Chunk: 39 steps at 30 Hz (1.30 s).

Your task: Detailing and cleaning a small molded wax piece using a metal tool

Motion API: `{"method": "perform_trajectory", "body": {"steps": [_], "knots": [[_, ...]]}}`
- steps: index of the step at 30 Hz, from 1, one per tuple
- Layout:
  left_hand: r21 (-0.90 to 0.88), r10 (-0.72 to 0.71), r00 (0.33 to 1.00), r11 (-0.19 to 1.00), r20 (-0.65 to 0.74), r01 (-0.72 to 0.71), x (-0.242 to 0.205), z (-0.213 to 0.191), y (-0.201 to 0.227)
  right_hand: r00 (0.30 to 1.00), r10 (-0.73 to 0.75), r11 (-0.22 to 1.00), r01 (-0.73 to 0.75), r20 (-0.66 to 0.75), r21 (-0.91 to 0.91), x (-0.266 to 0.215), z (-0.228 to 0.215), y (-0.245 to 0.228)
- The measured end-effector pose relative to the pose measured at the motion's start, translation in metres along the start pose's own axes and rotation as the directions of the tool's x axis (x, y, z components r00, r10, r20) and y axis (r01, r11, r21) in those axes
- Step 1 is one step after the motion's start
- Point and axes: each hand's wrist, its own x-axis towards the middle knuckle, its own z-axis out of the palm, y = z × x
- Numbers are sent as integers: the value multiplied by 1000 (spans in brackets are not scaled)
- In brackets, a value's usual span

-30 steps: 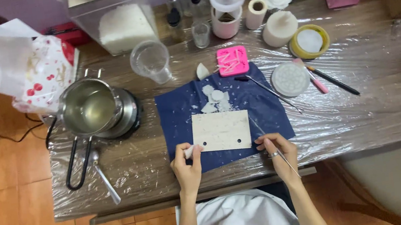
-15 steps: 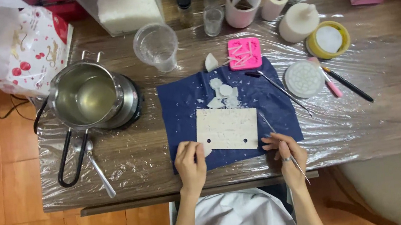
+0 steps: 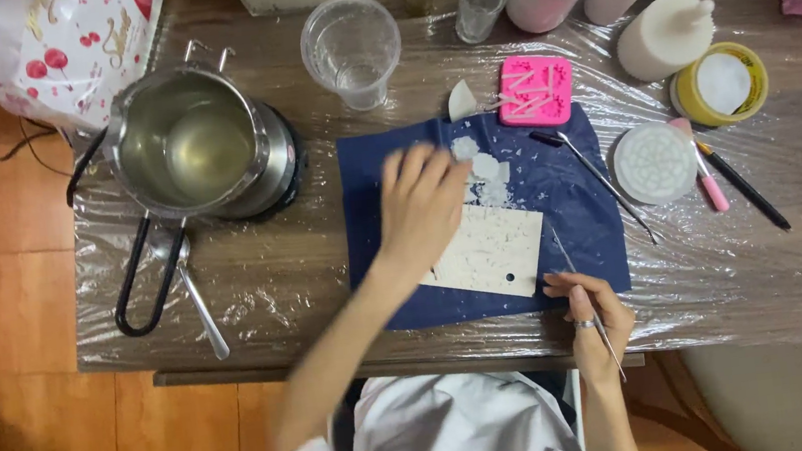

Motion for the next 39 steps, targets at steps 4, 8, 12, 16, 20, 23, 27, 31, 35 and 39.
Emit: {"method": "perform_trajectory", "body": {"steps": [4,8,12,16,20,23,27,31,35,39], "knots": [[129,151,988,981,-42,-145,50,47,-14,1000,14,999,-14,6,-36,2,2,-10],[321,205,974,920,97,-226,81,74,-10,1000,5,1000,-5,-16,0,3,0,-3],[270,202,967,933,156,-239,89,88,-13,1000,-7,1000,7,-23,10,3,-2,-3],[243,210,964,938,160,-245,88,90,-17,1000,-8,1000,8,2,-28,4,-3,-6],[165,194,974,963,119,-212,90,96,-20,999,-17,998,18,28,-58,7,-4,-13],[127,217,974,966,68,-224,96,88,-15,999,-27,998,30,42,-58,7,-5,-10],[81,237,971,968,18,-237,102,101,-5,997,-45,996,49,57,-74,9,-6,-17],[-4,292,950,956,108,-293,107,112,1,996,-60,995,66,72,-79,11,-6,-18],[-29,248,960,969,130,-246,107,115,1,995,-42,993,51,85,-106,10,-8,-17],[-17,200,970,980,140,-200,104,109,-1,994,-66,992,75,86,-105,11,-7,-18]]}}
